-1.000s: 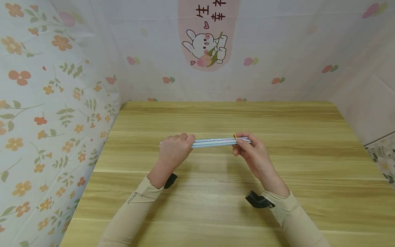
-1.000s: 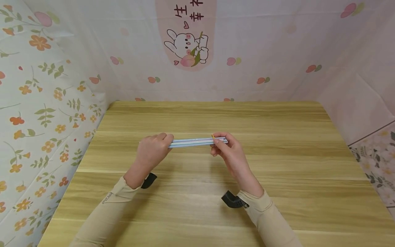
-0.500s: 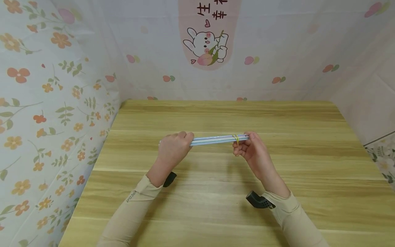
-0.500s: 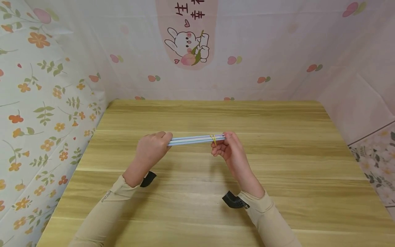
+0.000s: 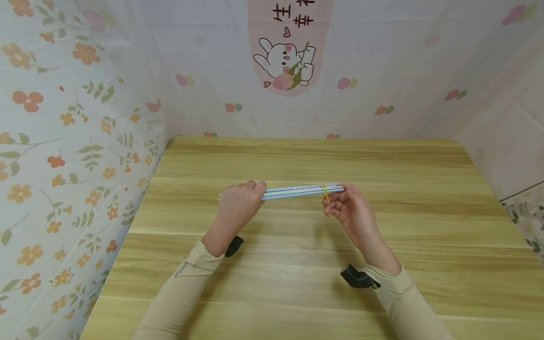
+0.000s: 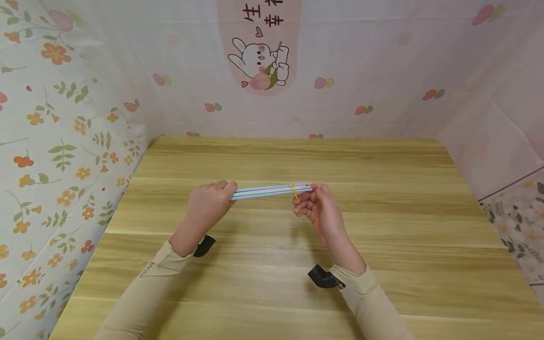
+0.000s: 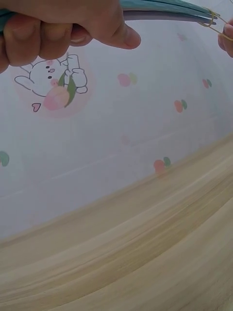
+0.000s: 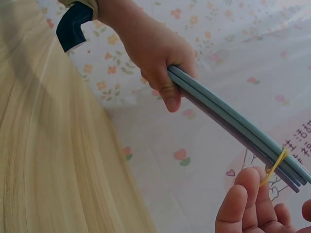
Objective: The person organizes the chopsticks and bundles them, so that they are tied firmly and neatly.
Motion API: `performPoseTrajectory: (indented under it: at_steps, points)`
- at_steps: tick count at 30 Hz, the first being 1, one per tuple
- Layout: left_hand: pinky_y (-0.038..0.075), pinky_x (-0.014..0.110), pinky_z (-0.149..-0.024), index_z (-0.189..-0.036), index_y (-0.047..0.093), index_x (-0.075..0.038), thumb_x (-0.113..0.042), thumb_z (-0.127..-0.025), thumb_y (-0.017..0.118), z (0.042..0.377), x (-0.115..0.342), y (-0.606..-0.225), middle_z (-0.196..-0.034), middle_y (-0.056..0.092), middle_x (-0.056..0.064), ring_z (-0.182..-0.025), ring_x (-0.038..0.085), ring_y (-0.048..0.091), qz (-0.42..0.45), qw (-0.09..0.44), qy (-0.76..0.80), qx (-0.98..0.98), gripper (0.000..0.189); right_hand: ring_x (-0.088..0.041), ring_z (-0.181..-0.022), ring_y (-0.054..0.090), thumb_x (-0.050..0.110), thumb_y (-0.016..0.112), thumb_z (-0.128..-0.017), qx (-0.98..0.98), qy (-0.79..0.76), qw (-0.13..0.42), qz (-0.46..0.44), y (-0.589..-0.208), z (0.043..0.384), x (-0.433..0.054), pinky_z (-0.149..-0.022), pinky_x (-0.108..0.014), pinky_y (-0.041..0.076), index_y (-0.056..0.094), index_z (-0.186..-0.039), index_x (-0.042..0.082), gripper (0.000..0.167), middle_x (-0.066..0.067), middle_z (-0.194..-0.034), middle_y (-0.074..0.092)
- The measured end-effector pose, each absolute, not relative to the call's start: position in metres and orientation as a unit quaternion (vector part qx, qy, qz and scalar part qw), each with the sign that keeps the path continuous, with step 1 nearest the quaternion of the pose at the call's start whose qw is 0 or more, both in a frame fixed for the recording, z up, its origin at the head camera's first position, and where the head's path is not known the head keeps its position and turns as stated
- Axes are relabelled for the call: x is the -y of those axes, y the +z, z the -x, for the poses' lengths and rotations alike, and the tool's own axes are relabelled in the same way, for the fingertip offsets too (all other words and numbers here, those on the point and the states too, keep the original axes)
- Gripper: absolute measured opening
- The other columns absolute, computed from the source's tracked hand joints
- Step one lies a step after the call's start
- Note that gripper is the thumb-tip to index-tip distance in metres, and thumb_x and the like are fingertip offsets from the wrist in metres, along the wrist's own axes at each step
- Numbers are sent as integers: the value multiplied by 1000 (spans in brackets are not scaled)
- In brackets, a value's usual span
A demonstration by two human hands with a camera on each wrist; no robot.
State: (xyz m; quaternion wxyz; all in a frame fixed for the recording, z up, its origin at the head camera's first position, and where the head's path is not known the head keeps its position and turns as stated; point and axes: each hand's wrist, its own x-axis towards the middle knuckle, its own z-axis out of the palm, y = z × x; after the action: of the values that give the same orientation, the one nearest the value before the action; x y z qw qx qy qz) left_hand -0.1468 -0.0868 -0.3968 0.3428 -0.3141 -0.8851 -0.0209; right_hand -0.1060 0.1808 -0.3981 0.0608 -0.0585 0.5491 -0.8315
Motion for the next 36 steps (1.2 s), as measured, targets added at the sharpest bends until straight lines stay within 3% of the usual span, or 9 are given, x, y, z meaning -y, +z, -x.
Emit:
performPoseTrajectory:
  at_steps: [6, 14, 22, 26, 30, 36]
  points:
    - [22, 20, -38, -68, 49, -8, -21, -85, 73, 146, 85, -396, -51, 39, -1, -43, 7, 23, 314, 328, -25, 891, 31, -11, -72, 61, 8, 25, -103, -559, -825, 69, 46, -398, 105, -183, -69, -22, 52, 45, -105, 9, 20, -2, -86, 62]
    - [22, 21, -37, -67, 49, -8, -21, -82, 75, 145, 86, -395, -50, 38, -1, -43, 8, 24, 315, 335, -29, 887, 33, -9, -74, 62, 8, 37, -102, -625, -777, 60, 45, -403, 103, -187, -71, -22, 52, 41, -104, 5, 6, 0, -84, 64]
    - [24, 21, -36, -67, 47, -9, -22, -83, 74, 145, 87, -397, -50, 36, -2, -43, 7, 23, 317, 338, -27, 886, 34, -9, -69, 63, 3, 50, -96, -718, -694, 48, 18, -407, 103, -190, -64, -21, 53, 46, -96, 5, 4, 4, -74, 62]
    - [24, 21, -36, -67, 48, -9, -23, -85, 73, 145, 88, -398, -51, 35, -2, -43, 8, 24, 316, 330, -30, 889, 33, -10, -68, 65, 3, 52, -95, -755, -653, 54, 17, -409, 103, -194, -63, -23, 53, 47, -99, -3, 9, 5, -73, 62]
    - [25, 22, -37, -68, 50, -9, -25, -85, 72, 145, 89, -397, -50, 37, -2, -42, 8, 25, 313, 322, -29, 893, 32, -9, -67, 64, 4, 55, -95, -778, -624, 65, 20, -413, 102, -199, -65, -27, 54, 47, -99, -8, 15, 3, -74, 65]
    - [22, 22, -37, -67, 50, -9, -26, -84, 74, 145, 90, -397, -49, 37, -2, -43, 8, 24, 309, 323, -33, 894, 34, -9, -64, 64, -6, 58, -89, -802, -591, 51, 67, -419, 95, -204, -60, -29, 55, 55, -89, -7, 3, -11, -76, 68]
